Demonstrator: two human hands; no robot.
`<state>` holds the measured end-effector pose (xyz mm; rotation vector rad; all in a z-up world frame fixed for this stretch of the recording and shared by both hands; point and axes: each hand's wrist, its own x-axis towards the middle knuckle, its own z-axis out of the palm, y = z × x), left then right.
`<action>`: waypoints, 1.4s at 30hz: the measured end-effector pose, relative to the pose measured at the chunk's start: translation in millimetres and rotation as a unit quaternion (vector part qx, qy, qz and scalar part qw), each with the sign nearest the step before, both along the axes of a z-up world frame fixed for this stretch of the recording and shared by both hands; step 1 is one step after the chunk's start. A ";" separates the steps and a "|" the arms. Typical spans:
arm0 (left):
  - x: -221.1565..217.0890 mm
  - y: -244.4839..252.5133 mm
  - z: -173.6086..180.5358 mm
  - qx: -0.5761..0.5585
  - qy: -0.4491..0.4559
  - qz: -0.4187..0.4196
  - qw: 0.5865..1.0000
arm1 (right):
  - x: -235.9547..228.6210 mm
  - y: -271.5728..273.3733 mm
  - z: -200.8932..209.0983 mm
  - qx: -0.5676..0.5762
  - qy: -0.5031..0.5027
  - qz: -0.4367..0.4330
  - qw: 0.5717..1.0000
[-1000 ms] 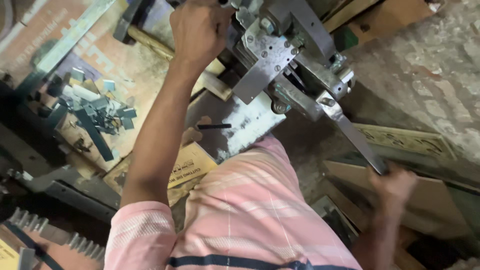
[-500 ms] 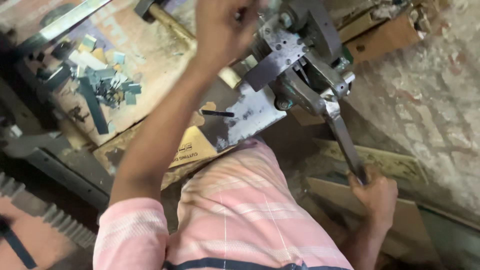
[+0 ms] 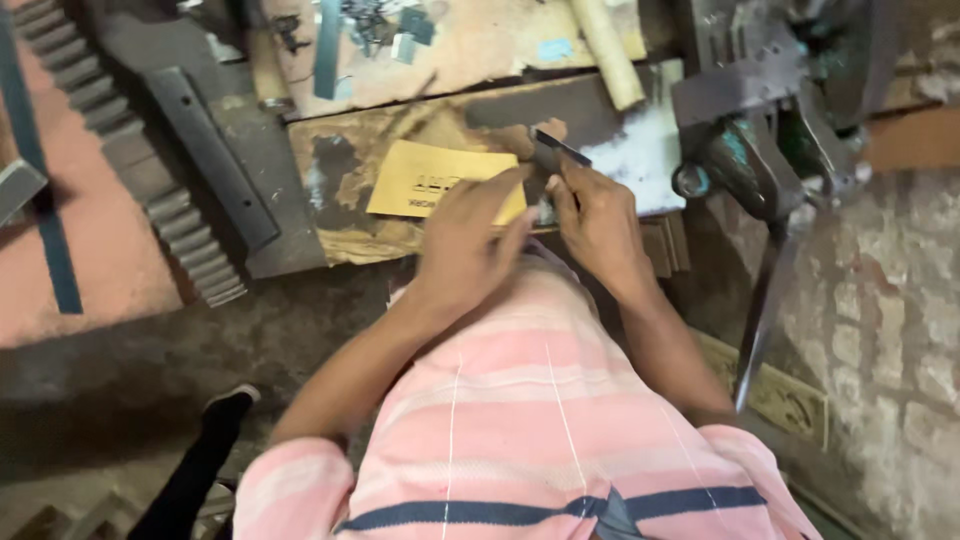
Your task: The person assembles small cardboard boxes using a manual die-cutting press and a hammer. They place flat cardboard pieces into the press, operate the lever to cut and fold the flaps, then use a hammer to secure the box edges. The process is repeated for multiple boxes.
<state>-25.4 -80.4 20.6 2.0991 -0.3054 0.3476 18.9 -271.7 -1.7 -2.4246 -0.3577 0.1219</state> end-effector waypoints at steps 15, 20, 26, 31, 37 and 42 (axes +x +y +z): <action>3.1 110.4 -70.9 0.083 0.130 0.016 0.988 | 23.5 22.3 -20.8 -0.010 0.016 0.211 0.977; 12.9 110.2 -79.7 0.063 0.163 -0.027 0.984 | 26.5 18.8 -32.8 0.064 0.064 0.141 0.986; 11.8 112.1 -81.3 0.062 0.113 -0.009 0.992 | 22.7 14.6 -44.0 0.096 0.065 0.112 0.987; 11.6 112.7 -84.8 0.066 0.118 -0.015 0.991 | 18.6 11.0 -51.6 0.094 0.070 0.092 0.989; 10.4 112.8 -84.8 0.032 0.113 -0.006 0.993 | 16.2 9.7 -54.6 0.100 0.040 0.103 0.989; 11.0 110.9 -82.2 -0.005 0.132 0.006 0.991 | 16.5 12.0 -53.0 0.095 0.039 0.098 0.990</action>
